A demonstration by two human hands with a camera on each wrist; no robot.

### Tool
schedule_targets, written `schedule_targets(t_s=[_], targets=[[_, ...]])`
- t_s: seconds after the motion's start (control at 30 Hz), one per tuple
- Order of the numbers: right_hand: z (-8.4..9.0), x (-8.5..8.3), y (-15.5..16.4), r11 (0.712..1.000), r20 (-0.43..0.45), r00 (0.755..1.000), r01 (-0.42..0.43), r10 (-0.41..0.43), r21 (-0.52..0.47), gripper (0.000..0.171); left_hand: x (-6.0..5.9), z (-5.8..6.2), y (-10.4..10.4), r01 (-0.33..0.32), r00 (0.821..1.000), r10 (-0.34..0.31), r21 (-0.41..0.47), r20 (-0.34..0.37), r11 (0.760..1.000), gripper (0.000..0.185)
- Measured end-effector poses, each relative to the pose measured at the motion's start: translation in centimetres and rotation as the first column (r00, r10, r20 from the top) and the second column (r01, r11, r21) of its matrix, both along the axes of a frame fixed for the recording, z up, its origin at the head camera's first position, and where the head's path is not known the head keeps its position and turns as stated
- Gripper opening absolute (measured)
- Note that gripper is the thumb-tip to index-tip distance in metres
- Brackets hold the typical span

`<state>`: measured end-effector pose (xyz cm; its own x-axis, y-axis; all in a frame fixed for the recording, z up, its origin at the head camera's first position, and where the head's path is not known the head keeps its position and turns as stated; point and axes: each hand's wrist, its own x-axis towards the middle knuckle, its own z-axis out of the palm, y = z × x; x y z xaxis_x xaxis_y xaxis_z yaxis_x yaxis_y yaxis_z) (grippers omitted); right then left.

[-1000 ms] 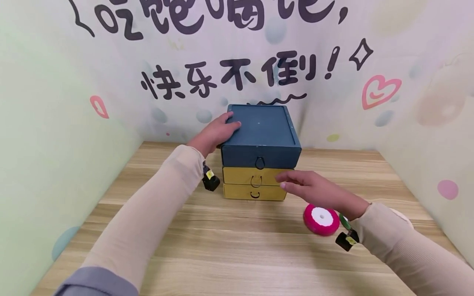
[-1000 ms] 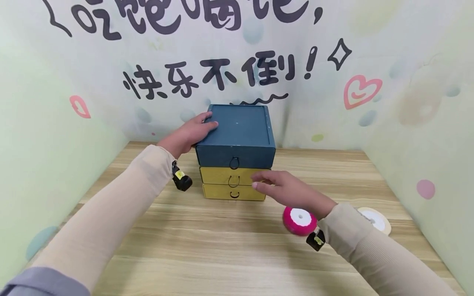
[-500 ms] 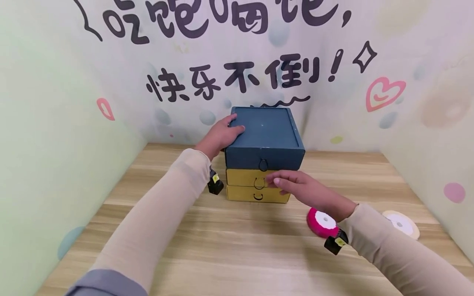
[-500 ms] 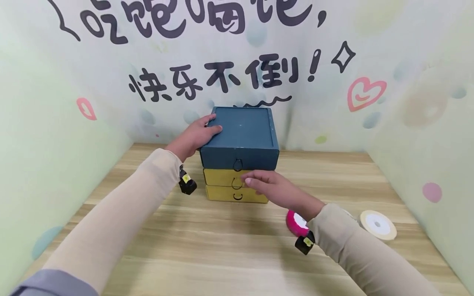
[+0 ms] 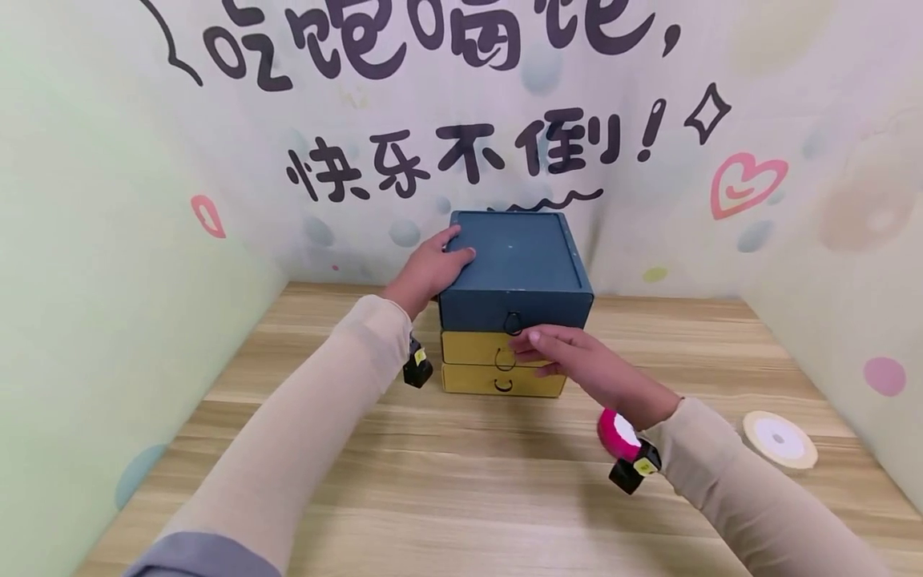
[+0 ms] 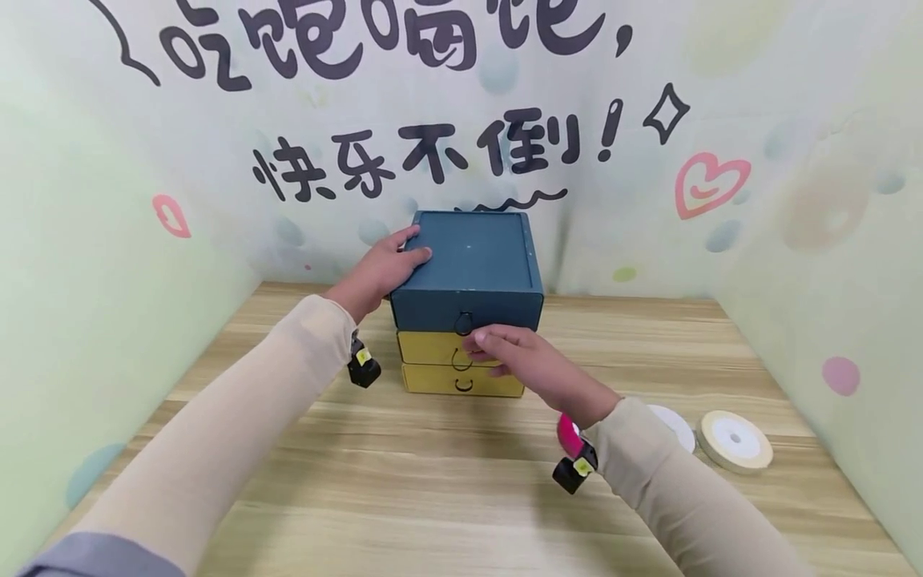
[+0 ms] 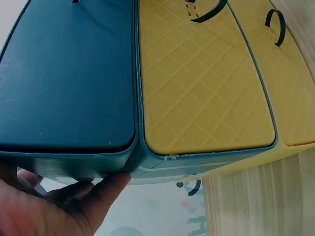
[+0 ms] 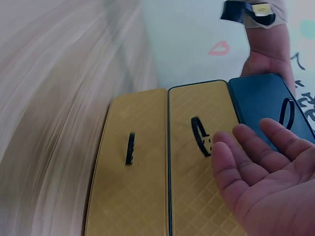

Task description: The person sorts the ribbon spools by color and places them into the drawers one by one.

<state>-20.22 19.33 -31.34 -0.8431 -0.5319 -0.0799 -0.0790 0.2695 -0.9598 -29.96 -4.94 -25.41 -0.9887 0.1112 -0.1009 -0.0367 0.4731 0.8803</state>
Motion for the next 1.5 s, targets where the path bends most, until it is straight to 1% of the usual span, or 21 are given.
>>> schedule_targets(t_s=[0.13, 0.33, 0.57, 0.83, 0.97, 1.13, 1.3, 1.4, 1.5], targets=[[-0.4, -0.3, -0.4, 0.997, 0.058, 0.998, 0.017, -0.013, -0.069, 0.057, 0.1, -0.1, 0.1, 0.001, 1.0, -0.001, -0.006, 0.003, 1.0, 0.062], [-0.9, -0.4, -1.1, 0.984, 0.111, 0.994, 0.008, 0.012, -0.178, 0.059, 0.1, -0.2, 0.1, 0.001, 1.0, 0.0, -0.013, 0.01, 1.0, 0.062], [-1.2, -0.5, -1.8, 0.971, 0.149, 0.989, 0.036, -0.001, -0.234, 0.061, 0.0, -0.3, 0.2, 0.0, 1.0, 0.001, -0.03, 0.007, 1.0, 0.062], [-1.7, -1.0, -2.7, 0.945, 0.174, 0.984, 0.085, -0.03, -0.316, 0.063, -0.1, -0.2, 0.0, -0.005, 1.0, 0.005, -0.011, 0.005, 1.0, 0.062], [-1.9, -1.2, -3.2, 0.928, 0.187, 0.981, 0.114, -0.049, -0.356, 0.06, -0.1, -0.1, -0.1, -0.004, 1.0, 0.004, -0.006, 0.002, 1.0, 0.062], [-1.9, -1.3, -3.9, 0.902, 0.223, 0.973, 0.147, -0.059, -0.406, 0.054, -0.2, -0.1, 0.0, -0.009, 1.0, 0.009, -0.013, 0.013, 1.0, 0.062], [-1.9, -1.3, -4.4, 0.873, 0.25, 0.965, 0.184, -0.074, -0.451, 0.046, -0.3, -0.2, 0.1, -0.011, 1.0, 0.011, -0.014, 0.013, 1.0, 0.062], [-2.0, -1.3, -4.5, 0.86, 0.254, 0.965, 0.188, -0.07, -0.475, 0.039, -0.3, -0.2, 0.1, -0.012, 1.0, 0.012, -0.015, 0.003, 1.0, 0.062], [-2.0, -1.3, -4.6, 0.855, 0.254, 0.966, 0.18, -0.059, -0.486, 0.036, -0.4, -0.2, 0.0, -0.011, 1.0, 0.011, -0.019, -0.003, 1.0, 0.062]])
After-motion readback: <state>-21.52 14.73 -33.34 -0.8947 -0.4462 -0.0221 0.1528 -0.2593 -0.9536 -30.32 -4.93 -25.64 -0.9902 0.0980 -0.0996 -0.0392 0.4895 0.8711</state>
